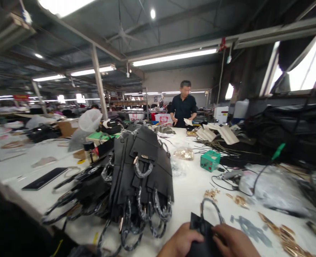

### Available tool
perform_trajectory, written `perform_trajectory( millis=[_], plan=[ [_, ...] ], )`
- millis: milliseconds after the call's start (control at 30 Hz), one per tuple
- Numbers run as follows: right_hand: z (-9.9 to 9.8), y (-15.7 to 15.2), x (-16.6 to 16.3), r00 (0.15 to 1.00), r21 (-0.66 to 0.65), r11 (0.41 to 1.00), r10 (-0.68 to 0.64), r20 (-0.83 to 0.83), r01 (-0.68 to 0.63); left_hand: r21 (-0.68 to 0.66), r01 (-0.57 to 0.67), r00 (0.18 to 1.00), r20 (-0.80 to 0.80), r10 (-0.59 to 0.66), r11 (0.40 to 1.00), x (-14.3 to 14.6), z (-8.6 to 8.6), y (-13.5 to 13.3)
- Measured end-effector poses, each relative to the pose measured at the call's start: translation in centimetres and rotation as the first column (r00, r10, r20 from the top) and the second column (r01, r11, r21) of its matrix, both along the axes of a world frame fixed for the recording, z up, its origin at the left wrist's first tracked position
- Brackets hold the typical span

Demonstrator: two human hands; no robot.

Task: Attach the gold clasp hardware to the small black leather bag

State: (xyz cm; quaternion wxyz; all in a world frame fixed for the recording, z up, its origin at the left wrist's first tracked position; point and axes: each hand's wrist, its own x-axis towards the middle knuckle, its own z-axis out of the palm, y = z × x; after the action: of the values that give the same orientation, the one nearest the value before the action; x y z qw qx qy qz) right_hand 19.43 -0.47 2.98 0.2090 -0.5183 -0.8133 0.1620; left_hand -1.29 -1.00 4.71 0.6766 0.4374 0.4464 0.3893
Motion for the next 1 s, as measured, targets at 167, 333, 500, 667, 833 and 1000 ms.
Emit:
perform_trajectory(
  millis=[167, 333, 500, 667, 833, 1000],
  plan=[
    [1.5, -0.4, -0.7, 0.997, 0.005, 0.998, -0.062, 0.043, 0.061, 0.082, 0.111, 0.994, 0.005, -0.111, 0.99, -0.6, -1.9, 1.2],
    [2.1, -0.4, -0.7, 0.995, -0.021, 0.995, -0.099, 0.003, 0.099, 0.051, 0.126, 0.99, 0.051, -0.129, 0.991, -0.6, -1.6, 1.4],
    [2.6, -0.7, -0.5, 0.998, 0.0, 0.998, -0.058, 0.003, 0.058, 0.021, 0.151, 0.985, 0.084, -0.153, 0.988, -0.5, -1.7, 2.1],
    [3.3, -0.9, 0.0, 1.0, -0.034, 0.999, -0.006, 0.028, 0.007, -0.087, 0.112, 0.984, 0.147, -0.099, 0.99, -0.2, -1.0, 0.9],
    [3.9, 0.1, 1.1, 0.999, -0.107, 0.994, -0.012, -0.04, 0.007, -0.198, 0.104, 0.988, 0.135, -0.078, 0.975, 0.1, 0.0, 0.4],
    [3.4, 0.0, 1.4, 0.996, -0.109, 0.994, -0.017, -0.086, 0.007, -0.24, 0.113, 0.984, 0.159, -0.076, 0.964, 0.1, 0.0, 0.7]
  ],
)
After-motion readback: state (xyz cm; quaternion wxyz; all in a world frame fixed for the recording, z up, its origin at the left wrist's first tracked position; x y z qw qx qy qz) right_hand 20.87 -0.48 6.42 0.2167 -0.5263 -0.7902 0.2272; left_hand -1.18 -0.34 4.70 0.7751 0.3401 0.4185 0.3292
